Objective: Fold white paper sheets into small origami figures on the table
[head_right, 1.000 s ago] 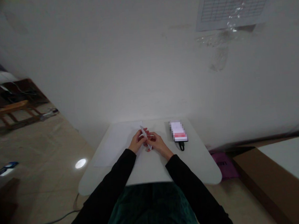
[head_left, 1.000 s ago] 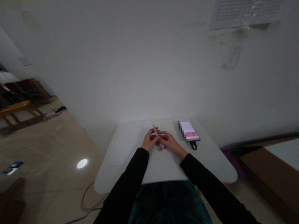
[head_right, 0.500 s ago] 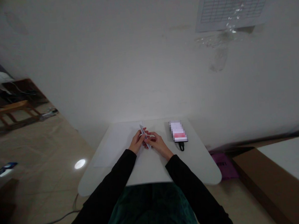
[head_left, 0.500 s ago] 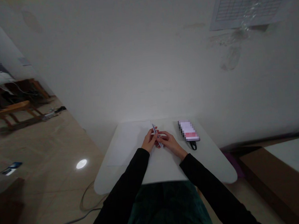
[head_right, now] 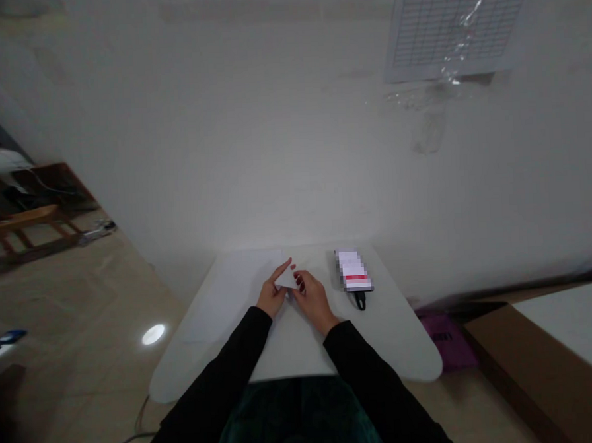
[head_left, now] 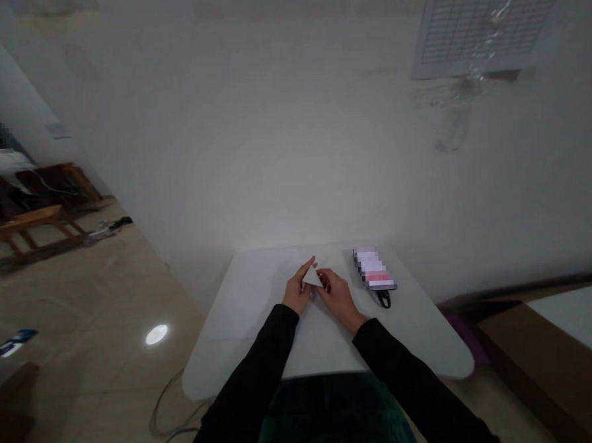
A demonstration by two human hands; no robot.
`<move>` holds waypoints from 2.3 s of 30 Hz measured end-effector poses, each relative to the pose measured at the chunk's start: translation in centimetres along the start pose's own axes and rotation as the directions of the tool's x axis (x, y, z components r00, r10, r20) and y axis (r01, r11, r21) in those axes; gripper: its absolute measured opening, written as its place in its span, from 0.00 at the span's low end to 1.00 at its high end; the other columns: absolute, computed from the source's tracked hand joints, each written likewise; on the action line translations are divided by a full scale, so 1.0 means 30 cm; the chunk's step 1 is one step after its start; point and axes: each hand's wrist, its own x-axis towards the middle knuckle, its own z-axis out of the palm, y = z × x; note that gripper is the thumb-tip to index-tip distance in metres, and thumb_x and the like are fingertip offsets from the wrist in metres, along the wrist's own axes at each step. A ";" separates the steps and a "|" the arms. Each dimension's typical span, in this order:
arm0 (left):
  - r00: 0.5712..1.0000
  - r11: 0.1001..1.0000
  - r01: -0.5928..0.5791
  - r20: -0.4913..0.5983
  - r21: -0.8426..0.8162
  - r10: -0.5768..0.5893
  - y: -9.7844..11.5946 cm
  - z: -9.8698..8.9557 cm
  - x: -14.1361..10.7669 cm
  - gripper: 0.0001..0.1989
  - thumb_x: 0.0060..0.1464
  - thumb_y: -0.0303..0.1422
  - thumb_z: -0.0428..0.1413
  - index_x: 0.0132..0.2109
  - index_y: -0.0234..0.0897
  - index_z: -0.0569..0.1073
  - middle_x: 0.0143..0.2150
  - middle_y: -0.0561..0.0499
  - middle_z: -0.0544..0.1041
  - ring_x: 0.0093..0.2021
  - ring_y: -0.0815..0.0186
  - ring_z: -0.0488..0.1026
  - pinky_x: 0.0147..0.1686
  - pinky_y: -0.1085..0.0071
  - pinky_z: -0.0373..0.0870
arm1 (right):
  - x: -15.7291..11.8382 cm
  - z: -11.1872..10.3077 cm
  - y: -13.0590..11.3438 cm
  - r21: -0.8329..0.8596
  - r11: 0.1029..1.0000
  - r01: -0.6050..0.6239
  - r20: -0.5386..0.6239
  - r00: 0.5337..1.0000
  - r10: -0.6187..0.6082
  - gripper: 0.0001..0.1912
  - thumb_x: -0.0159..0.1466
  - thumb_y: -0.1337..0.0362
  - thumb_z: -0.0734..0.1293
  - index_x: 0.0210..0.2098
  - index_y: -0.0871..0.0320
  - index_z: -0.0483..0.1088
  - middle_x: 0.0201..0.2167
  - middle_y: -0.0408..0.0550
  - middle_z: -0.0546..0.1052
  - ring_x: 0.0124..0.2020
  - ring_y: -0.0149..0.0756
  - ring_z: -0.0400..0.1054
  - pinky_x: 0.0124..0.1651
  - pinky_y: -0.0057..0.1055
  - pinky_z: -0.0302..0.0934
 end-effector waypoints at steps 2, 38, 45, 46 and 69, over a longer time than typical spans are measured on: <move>0.999 0.996 0.040 -0.021 -0.077 -0.042 -0.010 0.008 0.000 0.37 0.44 0.18 0.48 0.63 0.38 0.58 0.55 0.46 0.72 0.55 0.64 0.68 0.59 0.63 0.61 | -0.002 -0.001 -0.001 0.039 0.999 0.028 -0.002 1.000 -0.028 0.16 0.59 0.65 0.61 0.47 0.58 0.66 0.35 0.48 0.74 0.29 0.34 0.68 0.31 0.29 0.63; 0.722 0.425 0.583 0.202 -0.692 -0.661 0.077 -0.051 0.015 0.24 0.48 0.50 0.56 0.42 0.33 0.74 0.42 0.40 0.77 0.40 0.57 0.75 0.40 0.60 0.74 | -0.005 -0.018 -0.028 0.086 0.996 -0.013 0.036 0.999 0.010 0.15 0.53 0.69 0.61 0.41 0.54 0.62 0.36 0.44 0.72 0.33 0.34 0.69 0.34 0.31 0.66; 0.819 0.610 0.443 0.022 -0.657 -0.573 0.052 -0.049 0.013 0.21 0.39 0.40 0.66 0.39 0.31 0.76 0.37 0.43 0.79 0.35 0.61 0.75 0.34 0.66 0.73 | -0.003 -0.033 -0.043 0.168 0.983 0.075 0.043 0.996 -0.084 0.19 0.56 0.64 0.66 0.47 0.54 0.62 0.44 0.49 0.71 0.44 0.39 0.68 0.39 0.33 0.67; 0.837 0.620 0.436 0.041 -0.653 -0.546 0.050 -0.050 0.015 0.21 0.39 0.40 0.66 0.39 0.30 0.76 0.37 0.42 0.79 0.36 0.60 0.76 0.35 0.65 0.72 | 0.001 -0.042 -0.047 0.223 0.972 0.079 0.025 0.996 -0.087 0.19 0.57 0.63 0.65 0.48 0.55 0.62 0.44 0.50 0.70 0.45 0.39 0.67 0.40 0.33 0.67; 0.990 0.988 0.131 -0.036 -0.081 -0.134 0.068 -0.020 0.003 0.18 0.53 0.45 0.55 0.44 0.35 0.72 0.40 0.46 0.74 0.44 0.60 0.70 0.47 0.66 0.66 | 0.054 -0.089 -0.017 0.463 0.879 -0.111 -0.104 0.979 0.178 0.13 0.56 0.54 0.69 0.32 0.57 0.73 0.30 0.46 0.74 0.30 0.33 0.67 0.33 0.30 0.64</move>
